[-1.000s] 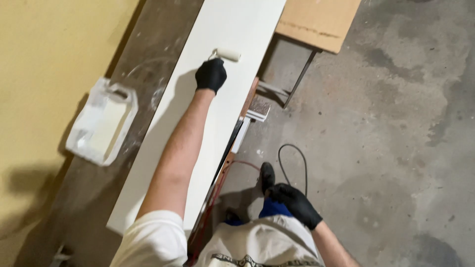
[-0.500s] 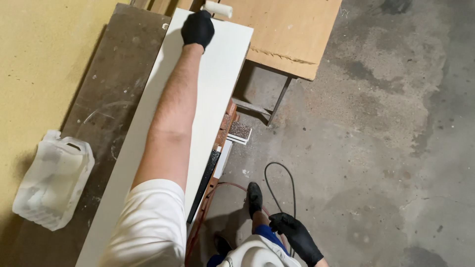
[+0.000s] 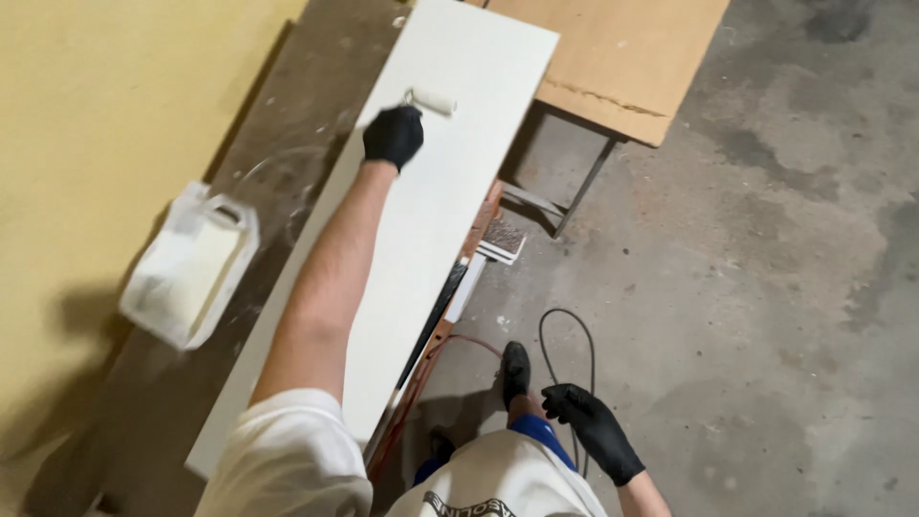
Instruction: The person paints a white rectangular board using a paint roller. They repeatedly roll the roller over the board's surface and dip it into a paint container to reload paint. The person also briefly touches the board with their gloved hand.
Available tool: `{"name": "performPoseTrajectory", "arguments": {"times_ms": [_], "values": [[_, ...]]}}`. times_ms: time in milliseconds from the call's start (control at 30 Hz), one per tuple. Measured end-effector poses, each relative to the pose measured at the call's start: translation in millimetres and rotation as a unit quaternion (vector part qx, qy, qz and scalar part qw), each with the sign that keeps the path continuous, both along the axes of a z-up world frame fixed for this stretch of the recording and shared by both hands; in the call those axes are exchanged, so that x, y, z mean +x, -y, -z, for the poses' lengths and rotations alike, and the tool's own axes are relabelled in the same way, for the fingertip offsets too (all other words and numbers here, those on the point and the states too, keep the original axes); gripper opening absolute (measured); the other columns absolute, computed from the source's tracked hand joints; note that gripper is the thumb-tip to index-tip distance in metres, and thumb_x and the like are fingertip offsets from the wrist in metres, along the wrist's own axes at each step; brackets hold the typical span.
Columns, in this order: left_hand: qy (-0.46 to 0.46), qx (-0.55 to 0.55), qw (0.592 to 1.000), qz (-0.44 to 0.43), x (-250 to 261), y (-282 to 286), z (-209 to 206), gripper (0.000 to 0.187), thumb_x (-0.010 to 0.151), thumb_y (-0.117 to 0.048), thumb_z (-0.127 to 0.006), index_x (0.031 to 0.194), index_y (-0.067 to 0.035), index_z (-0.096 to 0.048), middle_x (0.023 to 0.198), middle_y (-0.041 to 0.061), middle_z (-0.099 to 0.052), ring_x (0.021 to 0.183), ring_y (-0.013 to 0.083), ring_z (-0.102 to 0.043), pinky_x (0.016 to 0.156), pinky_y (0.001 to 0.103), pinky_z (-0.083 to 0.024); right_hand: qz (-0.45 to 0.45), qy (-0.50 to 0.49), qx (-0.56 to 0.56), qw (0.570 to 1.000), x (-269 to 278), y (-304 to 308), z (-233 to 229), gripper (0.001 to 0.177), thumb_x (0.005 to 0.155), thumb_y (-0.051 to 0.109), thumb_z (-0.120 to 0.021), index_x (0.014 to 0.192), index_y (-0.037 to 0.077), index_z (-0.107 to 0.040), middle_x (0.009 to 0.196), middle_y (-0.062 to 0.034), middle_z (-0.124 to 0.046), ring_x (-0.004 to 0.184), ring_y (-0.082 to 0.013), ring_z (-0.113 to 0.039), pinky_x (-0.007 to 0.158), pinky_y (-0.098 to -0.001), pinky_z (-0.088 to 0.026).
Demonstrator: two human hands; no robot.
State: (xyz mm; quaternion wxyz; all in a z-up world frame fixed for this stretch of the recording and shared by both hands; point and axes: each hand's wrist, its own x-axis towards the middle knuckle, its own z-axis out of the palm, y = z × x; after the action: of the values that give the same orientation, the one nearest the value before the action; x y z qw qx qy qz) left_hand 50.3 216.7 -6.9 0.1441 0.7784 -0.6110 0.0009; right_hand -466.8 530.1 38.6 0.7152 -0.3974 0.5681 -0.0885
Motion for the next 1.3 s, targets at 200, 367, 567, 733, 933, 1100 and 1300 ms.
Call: {"name": "performPoseTrajectory", "arguments": {"times_ms": [200, 367, 567, 733, 933, 1100, 1300], "values": [[-0.056, 0.05, 0.995, -0.06, -3.8, -210.2, -27.7, 0.035, 0.093, -0.026, -0.049, 0.11, -0.028, -0.08, 0.108, 0.013, -0.077, 0.101, 0.0397, -0.071, 0.081, 0.053, -0.056, -0.063, 0.051, -0.077, 0.994, 18.5, -56.6, 21.9, 0.027, 0.094, 0.013, -0.062, 0.109, 0.002, -0.082, 0.094, -0.0138, -0.084, 0.084, -0.0229, -0.076, 0.078, -0.0335, -0.058], [-0.105, 0.113, 0.983, -0.095, -2.2, -389.3, -70.0, 0.035, 0.096, -0.024, -0.049, 0.118, -0.023, -0.077, 0.111, 0.01, -0.077, 0.105, 0.0365, -0.072, 0.088, 0.052, -0.056, -0.081, 0.079, -0.07, 0.991, 58.2, -117.0, -33.7, 0.033, 0.099, 0.019, -0.06, 0.122, 0.001, -0.075, 0.104, -0.02, -0.081, 0.094, -0.028, -0.076, 0.088, -0.0375, -0.056], [-0.126, 0.162, 0.969, -0.137, -2.8, -577.3, -95.1, 0.032, 0.1, -0.026, -0.052, 0.121, -0.021, -0.075, 0.108, 0.011, -0.077, 0.106, 0.0351, -0.074, 0.093, 0.052, -0.059, -0.153, -0.005, -0.095, 0.984, 92.7, -204.4, -51.8, 0.047, 0.097, 0.014, -0.065, 0.14, -0.003, -0.061, 0.115, -0.0274, -0.073, 0.105, -0.0358, -0.069, 0.099, -0.0443, -0.051], [-0.122, 0.17, 0.963, -0.167, -0.5, -699.5, -97.0, 0.025, 0.1, -0.028, -0.053, 0.113, -0.024, -0.075, 0.098, 0.006, -0.075, 0.1, 0.0308, -0.074, 0.086, 0.05, -0.061, -0.406, -0.103, -0.247, 0.874, 103.4, -265.0, -49.8, 0.053, 0.103, 0.047, -0.045, 0.144, 0.017, -0.061, 0.151, -0.0114, -0.057, 0.145, -0.0302, -0.046, 0.123, -0.0415, -0.033], [-0.125, 0.158, 0.962, -0.182, -2.0, -785.8, -96.7, 0.023, 0.103, -0.03, -0.052, 0.102, -0.024, -0.074, 0.095, 0.009, -0.073, 0.099, 0.033, -0.073, 0.084, 0.05, -0.062, -0.342, 0.012, -0.218, 0.914, 119.0, -294.1, -79.1, 0.047, 0.1, 0.024, -0.059, 0.141, 0.002, -0.06, 0.137, -0.0254, -0.065, 0.131, -0.0437, -0.055, 0.116, -0.0511, -0.039], [-0.125, 0.15, 0.965, -0.175, 15.6, -825.4, -79.6, 0.029, 0.105, -0.031, -0.049, 0.123, -0.033, -0.07, 0.102, 0.014, -0.072, 0.099, 0.0378, -0.072, 0.085, 0.053, -0.061, -0.327, 0.023, -0.193, 0.925, 117.3, -291.5, -53.2, 0.047, 0.099, 0.024, -0.061, 0.143, 0.01, -0.06, 0.138, -0.0173, -0.067, 0.128, -0.0305, -0.062, 0.11, -0.0442, -0.047], [-0.11, 0.145, 0.969, -0.17, 28.5, -800.1, -50.2, 0.025, 0.105, -0.035, -0.05, 0.12, -0.03, -0.07, 0.101, 0.013, -0.07, 0.1, 0.0381, -0.071, 0.086, 0.052, -0.06, -0.403, 0.038, -0.356, 0.842, 110.8, -280.5, -28.4, 0.042, 0.099, 0.016, -0.059, 0.14, 0.013, -0.063, 0.137, -0.0152, -0.067, 0.132, -0.0306, -0.058, 0.11, -0.0403, -0.048]]}}
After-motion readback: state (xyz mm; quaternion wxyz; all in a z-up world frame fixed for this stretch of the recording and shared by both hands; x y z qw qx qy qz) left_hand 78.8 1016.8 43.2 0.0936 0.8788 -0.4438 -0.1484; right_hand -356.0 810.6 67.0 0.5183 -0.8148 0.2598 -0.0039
